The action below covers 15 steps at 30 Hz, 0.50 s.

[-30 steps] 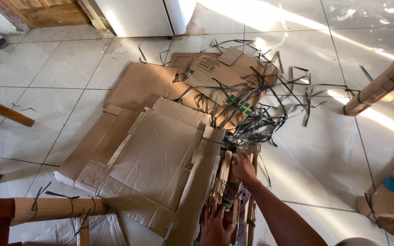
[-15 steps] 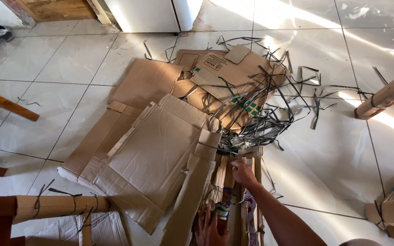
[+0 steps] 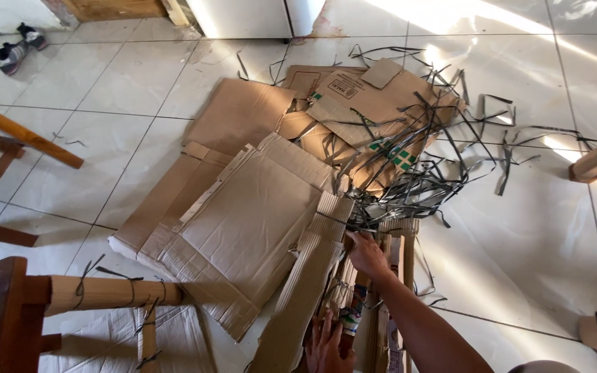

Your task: Wrapping a wooden chair leg with cardboard and securing it with plastic ties

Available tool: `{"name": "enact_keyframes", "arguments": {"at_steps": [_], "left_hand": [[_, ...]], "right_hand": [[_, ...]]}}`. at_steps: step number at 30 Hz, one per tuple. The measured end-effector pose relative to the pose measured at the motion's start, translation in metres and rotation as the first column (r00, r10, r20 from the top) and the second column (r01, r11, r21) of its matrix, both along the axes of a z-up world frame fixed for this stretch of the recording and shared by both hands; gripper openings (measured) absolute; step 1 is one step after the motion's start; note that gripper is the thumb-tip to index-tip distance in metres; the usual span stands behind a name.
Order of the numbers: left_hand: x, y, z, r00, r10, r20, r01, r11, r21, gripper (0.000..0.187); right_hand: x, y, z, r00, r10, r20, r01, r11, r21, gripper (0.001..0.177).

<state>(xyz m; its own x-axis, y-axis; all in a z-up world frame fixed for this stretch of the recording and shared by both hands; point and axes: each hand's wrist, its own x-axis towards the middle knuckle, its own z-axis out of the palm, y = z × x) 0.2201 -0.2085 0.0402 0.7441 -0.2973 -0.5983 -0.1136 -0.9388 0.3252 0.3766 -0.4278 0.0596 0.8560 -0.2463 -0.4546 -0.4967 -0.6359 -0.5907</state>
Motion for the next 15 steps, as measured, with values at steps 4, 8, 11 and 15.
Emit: {"name": "enact_keyframes", "arguments": {"at_steps": [4, 8, 11, 15], "left_hand": [[-0.005, 0.004, 0.002, 0.998, 0.029, 0.060, -0.026, 0.998, -0.052, 0.068], [0.001, -0.002, 0.031, 0.997, 0.035, -0.072, -0.035, 0.999, 0.004, 0.065], [0.003, -0.004, 0.046, 0.990, 0.035, -0.134, -0.033, 0.999, 0.019, 0.064], [-0.001, -0.004, 0.058, 0.993, 0.067, -0.101, -0.070, 0.997, -0.020, 0.063]], "right_hand": [[0.004, 0.002, -0.045, 0.995, -0.048, 0.092, 0.042, 0.997, 0.067, 0.069], [-0.009, 0.011, -0.002, 0.933, -0.276, 0.230, 0.253, 0.959, 0.127, 0.051], [-0.019, 0.016, 0.026, 0.883, -0.411, 0.227, 0.367, 0.906, 0.214, 0.037], [-0.036, 0.025, 0.046, 0.823, -0.521, 0.226, 0.470, 0.849, 0.244, 0.021]]}}
